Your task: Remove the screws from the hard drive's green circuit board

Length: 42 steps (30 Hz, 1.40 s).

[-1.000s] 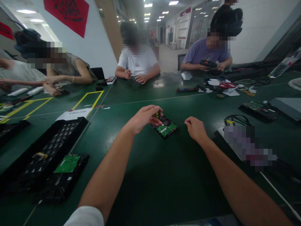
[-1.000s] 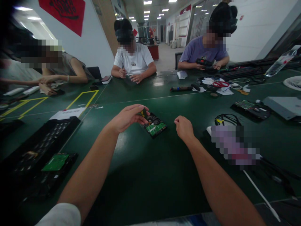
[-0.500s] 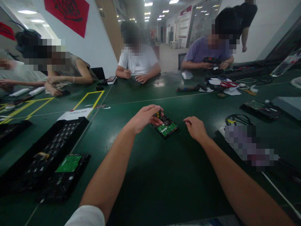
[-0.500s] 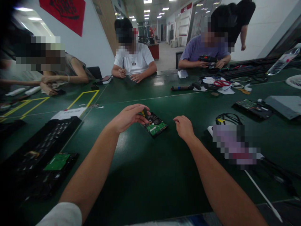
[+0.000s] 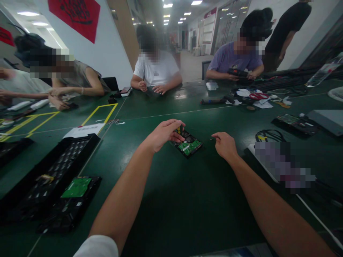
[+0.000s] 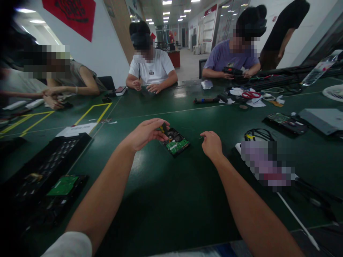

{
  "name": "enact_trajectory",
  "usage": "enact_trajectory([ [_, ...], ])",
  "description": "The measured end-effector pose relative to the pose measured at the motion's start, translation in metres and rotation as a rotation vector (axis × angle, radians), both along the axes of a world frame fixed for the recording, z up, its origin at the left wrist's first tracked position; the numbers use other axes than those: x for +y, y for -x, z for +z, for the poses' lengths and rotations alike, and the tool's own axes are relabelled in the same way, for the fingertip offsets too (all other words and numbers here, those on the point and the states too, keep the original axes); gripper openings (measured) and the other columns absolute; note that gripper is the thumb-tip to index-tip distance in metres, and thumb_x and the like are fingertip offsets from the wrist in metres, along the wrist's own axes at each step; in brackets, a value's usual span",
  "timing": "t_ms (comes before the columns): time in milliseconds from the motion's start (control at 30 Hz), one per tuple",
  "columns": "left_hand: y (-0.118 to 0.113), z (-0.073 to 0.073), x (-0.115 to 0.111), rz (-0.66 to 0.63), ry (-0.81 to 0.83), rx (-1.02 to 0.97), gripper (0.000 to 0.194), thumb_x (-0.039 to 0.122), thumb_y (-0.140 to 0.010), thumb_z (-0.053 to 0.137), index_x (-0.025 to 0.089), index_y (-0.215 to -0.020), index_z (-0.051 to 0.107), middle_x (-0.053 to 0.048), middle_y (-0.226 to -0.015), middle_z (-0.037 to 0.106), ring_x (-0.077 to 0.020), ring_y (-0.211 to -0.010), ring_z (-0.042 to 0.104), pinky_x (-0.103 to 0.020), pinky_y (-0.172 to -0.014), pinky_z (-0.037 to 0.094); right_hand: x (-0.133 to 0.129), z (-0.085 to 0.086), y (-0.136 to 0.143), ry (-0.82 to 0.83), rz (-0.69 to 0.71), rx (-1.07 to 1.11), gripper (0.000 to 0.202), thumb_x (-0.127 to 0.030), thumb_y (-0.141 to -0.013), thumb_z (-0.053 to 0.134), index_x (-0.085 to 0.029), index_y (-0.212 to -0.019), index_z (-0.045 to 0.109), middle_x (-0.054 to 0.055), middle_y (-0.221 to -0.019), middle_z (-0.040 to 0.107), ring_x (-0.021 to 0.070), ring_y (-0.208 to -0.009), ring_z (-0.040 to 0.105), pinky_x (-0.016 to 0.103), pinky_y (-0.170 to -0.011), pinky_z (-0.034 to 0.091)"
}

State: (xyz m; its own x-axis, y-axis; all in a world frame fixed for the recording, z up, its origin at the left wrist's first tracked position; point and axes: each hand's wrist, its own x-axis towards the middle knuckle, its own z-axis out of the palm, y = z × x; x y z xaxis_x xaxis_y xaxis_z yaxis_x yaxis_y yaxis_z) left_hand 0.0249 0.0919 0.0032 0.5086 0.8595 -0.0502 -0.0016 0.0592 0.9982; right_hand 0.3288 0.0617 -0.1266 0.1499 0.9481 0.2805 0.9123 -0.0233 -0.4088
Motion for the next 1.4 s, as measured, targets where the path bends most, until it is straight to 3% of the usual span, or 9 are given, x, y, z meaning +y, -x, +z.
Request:
enact_trajectory([
  [200,0.0007,-0.0003,0.0011,-0.013,-0.007,0.017,0.029,0.043,-0.097,0.068,0.016,-0.105,0.072,-0.010,-0.101,0.072,-0.0168,-0.072,0.074,-0.026,-0.062,0.058,0.0005,0.0002,-0.0018,0.023,-0.031,-0.013,0.036,-0.012,-0.097,0.046,-0.017,-0.118,0.075,0.014,-0.121,0.073,0.0278,-0.112,0.066,0.044,-0.102,0.050],
  [500,0.0002,0.0013,-0.0004,-0.013,-0.007,0.030,0.027,0.041,-0.099,0.066,0.016,-0.105,0.073,-0.010,-0.098,0.072,-0.0175,-0.073,0.074,-0.026,-0.062,0.058,0.0019,-0.0034,0.0012,0.040,0.063,-0.066,0.029,-0.024,-0.100,0.054,-0.019,-0.119,0.076,0.013,-0.119,0.072,0.0284,-0.112,0.063,0.044,-0.100,0.049],
  [700,0.0003,0.0001,-0.0002,-0.024,-0.012,0.026,0.029,0.043,-0.098,0.066,0.016,-0.106,0.073,-0.010,-0.101,0.072,-0.0174,-0.073,0.074,-0.027,-0.063,0.058,0.0022,-0.0024,0.0020,0.038,0.073,-0.071,0.025,-0.030,-0.102,0.053,-0.022,-0.109,0.076,0.011,-0.112,0.070,0.0278,-0.108,0.062,0.044,-0.096,0.049],
  [1133,0.0004,0.0015,-0.0008,-0.030,-0.018,0.044,0.029,0.042,-0.100,0.064,0.015,-0.108,0.072,-0.011,-0.104,0.072,-0.0167,-0.073,0.074,-0.025,-0.063,0.058,0.0080,-0.0082,-0.0055,0.033,-0.072,-0.018,0.021,-0.026,-0.101,0.050,-0.018,-0.101,0.070,0.013,-0.103,0.073,0.0293,-0.099,0.067,0.044,-0.086,0.051],
  [1400,0.0011,-0.0005,0.0006,-0.045,-0.026,0.043,0.030,0.043,-0.100,0.064,0.015,-0.108,0.072,-0.011,-0.107,0.072,-0.0167,-0.075,0.074,-0.026,-0.064,0.058,0.0036,-0.0046,-0.0038,0.024,-0.068,0.026,0.017,-0.024,-0.097,0.060,-0.021,-0.113,0.067,0.009,-0.105,0.075,0.0252,-0.098,0.070,0.040,-0.087,0.053],
])
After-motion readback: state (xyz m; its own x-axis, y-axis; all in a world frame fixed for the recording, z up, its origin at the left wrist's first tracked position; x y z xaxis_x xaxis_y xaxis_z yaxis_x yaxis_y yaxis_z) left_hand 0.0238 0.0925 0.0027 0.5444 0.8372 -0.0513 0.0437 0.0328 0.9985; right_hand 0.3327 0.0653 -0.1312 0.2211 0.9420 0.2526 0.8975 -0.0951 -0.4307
